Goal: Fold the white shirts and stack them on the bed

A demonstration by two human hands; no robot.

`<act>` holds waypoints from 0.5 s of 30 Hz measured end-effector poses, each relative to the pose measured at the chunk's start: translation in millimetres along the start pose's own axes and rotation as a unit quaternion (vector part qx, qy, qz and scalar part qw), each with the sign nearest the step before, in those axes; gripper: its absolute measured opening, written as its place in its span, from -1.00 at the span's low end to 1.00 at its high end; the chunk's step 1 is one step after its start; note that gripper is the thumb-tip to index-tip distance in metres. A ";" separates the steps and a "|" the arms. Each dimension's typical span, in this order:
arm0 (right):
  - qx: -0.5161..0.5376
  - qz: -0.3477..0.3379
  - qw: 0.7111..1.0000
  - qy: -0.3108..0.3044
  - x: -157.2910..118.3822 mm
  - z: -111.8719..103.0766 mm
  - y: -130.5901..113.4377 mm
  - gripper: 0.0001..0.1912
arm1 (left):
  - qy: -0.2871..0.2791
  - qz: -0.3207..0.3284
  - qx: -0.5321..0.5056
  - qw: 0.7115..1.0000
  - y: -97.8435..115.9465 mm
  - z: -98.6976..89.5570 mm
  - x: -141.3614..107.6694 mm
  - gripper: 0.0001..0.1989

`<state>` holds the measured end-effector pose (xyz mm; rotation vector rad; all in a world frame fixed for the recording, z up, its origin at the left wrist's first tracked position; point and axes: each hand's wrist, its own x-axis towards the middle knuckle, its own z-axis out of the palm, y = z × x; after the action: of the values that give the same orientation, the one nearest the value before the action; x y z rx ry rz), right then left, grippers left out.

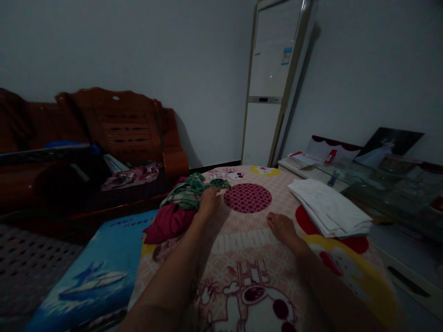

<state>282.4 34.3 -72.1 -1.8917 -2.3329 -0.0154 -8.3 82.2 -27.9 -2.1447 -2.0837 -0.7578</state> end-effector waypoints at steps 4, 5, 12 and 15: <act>0.051 0.039 0.998 0.002 6.3 -3.0 1.7 -0.82 | 0.009 -0.047 0.055 0.997 -20.2 -10.7 -3.3 -0.72; 0.049 0.056 0.997 0.013 6.1 -1.7 0.8 -0.80 | 0.004 -0.059 0.074 0.995 -23.8 -12.9 -3.4 -0.71; 0.035 0.073 0.995 0.052 0.8 9.3 0.0 -0.74 | -0.049 -0.074 0.125 0.988 -43.7 -23.7 -1.3 -0.74; 0.065 0.064 0.994 0.052 0.2 9.9 6.3 -0.75 | -0.051 -0.072 0.139 0.986 -48.2 -22.2 -1.4 -0.74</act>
<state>287.4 36.8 -82.3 -1.9221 -2.0890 0.0491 -60.8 76.9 -23.0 -1.9389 -2.2586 -0.3459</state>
